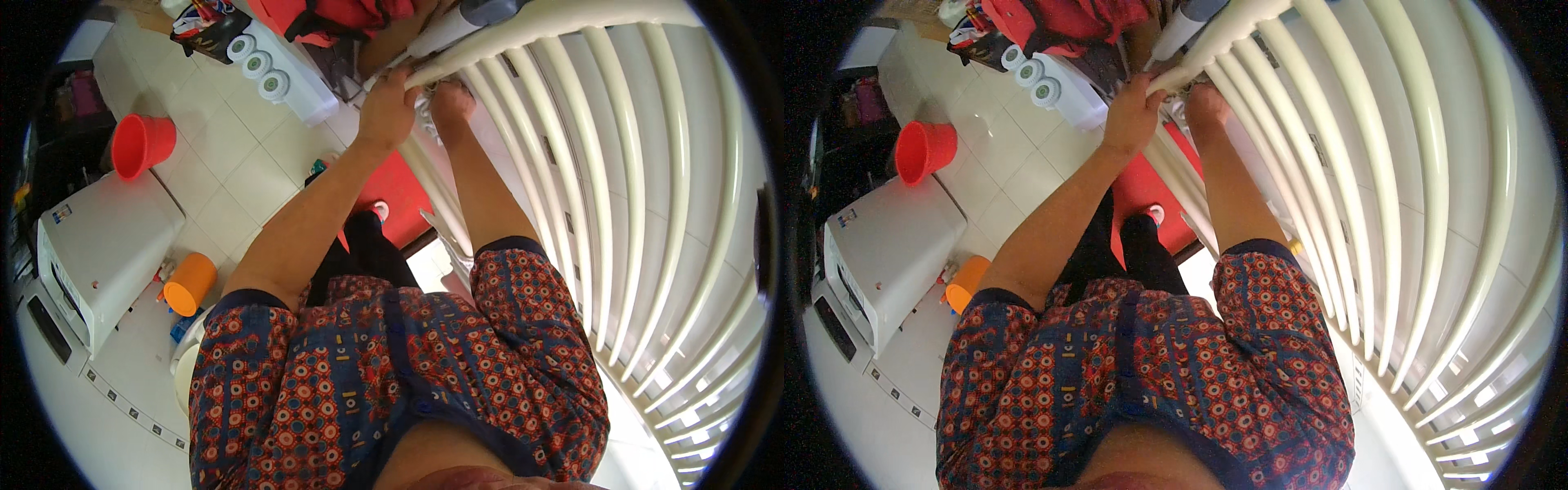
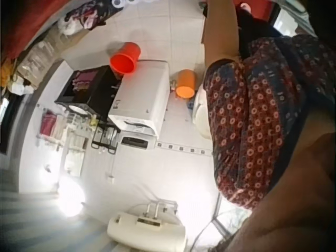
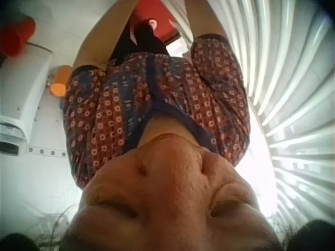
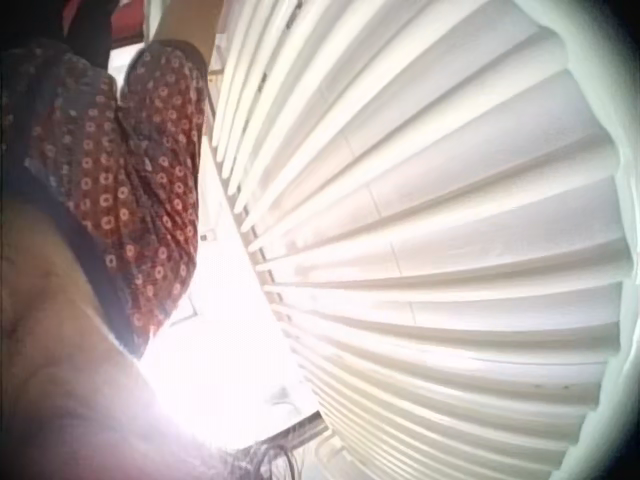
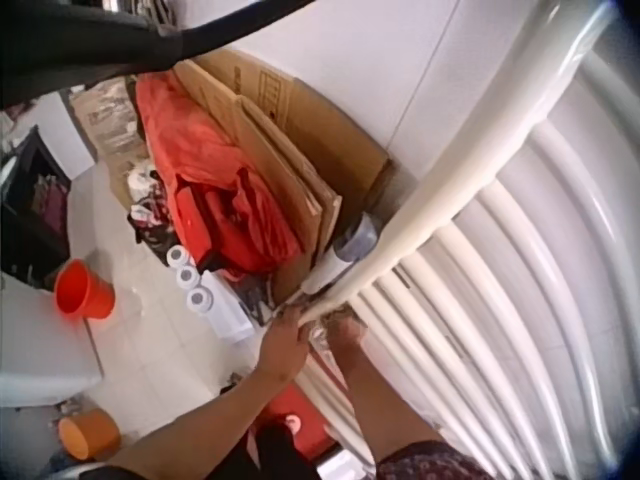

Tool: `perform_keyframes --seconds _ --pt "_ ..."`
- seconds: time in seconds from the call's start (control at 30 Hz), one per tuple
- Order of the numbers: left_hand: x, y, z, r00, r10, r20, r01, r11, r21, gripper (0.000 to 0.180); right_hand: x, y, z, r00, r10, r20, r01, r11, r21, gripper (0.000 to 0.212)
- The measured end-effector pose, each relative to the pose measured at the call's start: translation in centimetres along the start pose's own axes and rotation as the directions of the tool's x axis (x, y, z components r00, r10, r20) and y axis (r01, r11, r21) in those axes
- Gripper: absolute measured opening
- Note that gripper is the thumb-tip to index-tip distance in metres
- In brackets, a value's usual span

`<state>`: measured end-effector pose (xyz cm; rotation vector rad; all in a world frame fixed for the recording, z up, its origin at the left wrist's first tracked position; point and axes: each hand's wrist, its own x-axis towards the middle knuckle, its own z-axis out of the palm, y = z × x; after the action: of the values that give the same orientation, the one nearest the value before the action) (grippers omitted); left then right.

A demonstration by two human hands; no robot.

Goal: The person wipes a white wall-mounted radiator with a cloth, then cleans the tiled walls and the glass door of a shower enclosure. The person uses a cloth to wipe the surfaces in a systematic manner.

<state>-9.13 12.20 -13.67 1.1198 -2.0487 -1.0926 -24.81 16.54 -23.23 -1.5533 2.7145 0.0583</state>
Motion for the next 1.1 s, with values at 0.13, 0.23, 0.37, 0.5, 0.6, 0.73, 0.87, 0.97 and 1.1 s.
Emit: perform_keyframes --seconds 0.13,0.23,0.37,0.5,0.6,0.73,0.87,0.97,1.1 --pt "-0.1 0.9 0.1 0.996 -0.054 0.077 0.05 0.997 0.051 0.031 0.8 1.3 3.2 0.985 0.053 -0.162 -0.046 0.998 0.044 0.018" --pt "0.2 0.0 -0.7 0.999 -0.021 0.046 0.019 1.0 0.024 0.034 -3.2 0.2 -0.7 0.984 -0.16 -0.076 0.162 0.986 0.024 0.014" --pt "0.5 -0.6 -0.4 0.998 0.055 0.033 -0.057 0.998 0.041 0.037 -2.3 -0.6 -0.9 0.99 -0.139 0.037 0.142 0.985 -0.096 0.013" --pt "0.0 0.1 0.3 0.994 0.087 0.06 -0.086 0.996 -0.013 0.034 -0.6 -1.1 -1.6 0.988 0.111 0.11 -0.107 0.994 -0.036 0.018" --pt "0.5 0.1 1.1 0.978 0.193 0.073 -0.181 0.973 -0.142 0.032 -0.6 0.5 -0.2 0.986 0.081 -0.149 -0.095 0.991 -0.089 0.02" --pt "-1.8 2.2 3.9 0.956 0.193 0.222 -0.153 0.971 -0.186 0.034 -6.0 4.1 -3.0 0.983 0.037 0.179 -0.06 0.99 0.128 0.017" --pt "-0.5 1.3 2.2 0.871 0.263 0.415 -0.171 0.954 -0.246 0.041 -2.6 3.3 -2.9 0.921 0.205 0.331 -0.228 0.973 0.032 0.023" --pt "0.2 0.5 0.6 0.807 0.39 0.444 -0.295 0.917 -0.27 0.044 -1.0 2.4 -1.9 0.927 0.366 0.085 -0.374 0.92 0.116 0.026" --pt "1.4 -0.3 -2.3 0.757 0.42 0.5 -0.387 0.905 -0.175 0.051 -3.5 2.7 -4.7 0.909 0.214 0.359 -0.304 0.928 0.215 0.025"
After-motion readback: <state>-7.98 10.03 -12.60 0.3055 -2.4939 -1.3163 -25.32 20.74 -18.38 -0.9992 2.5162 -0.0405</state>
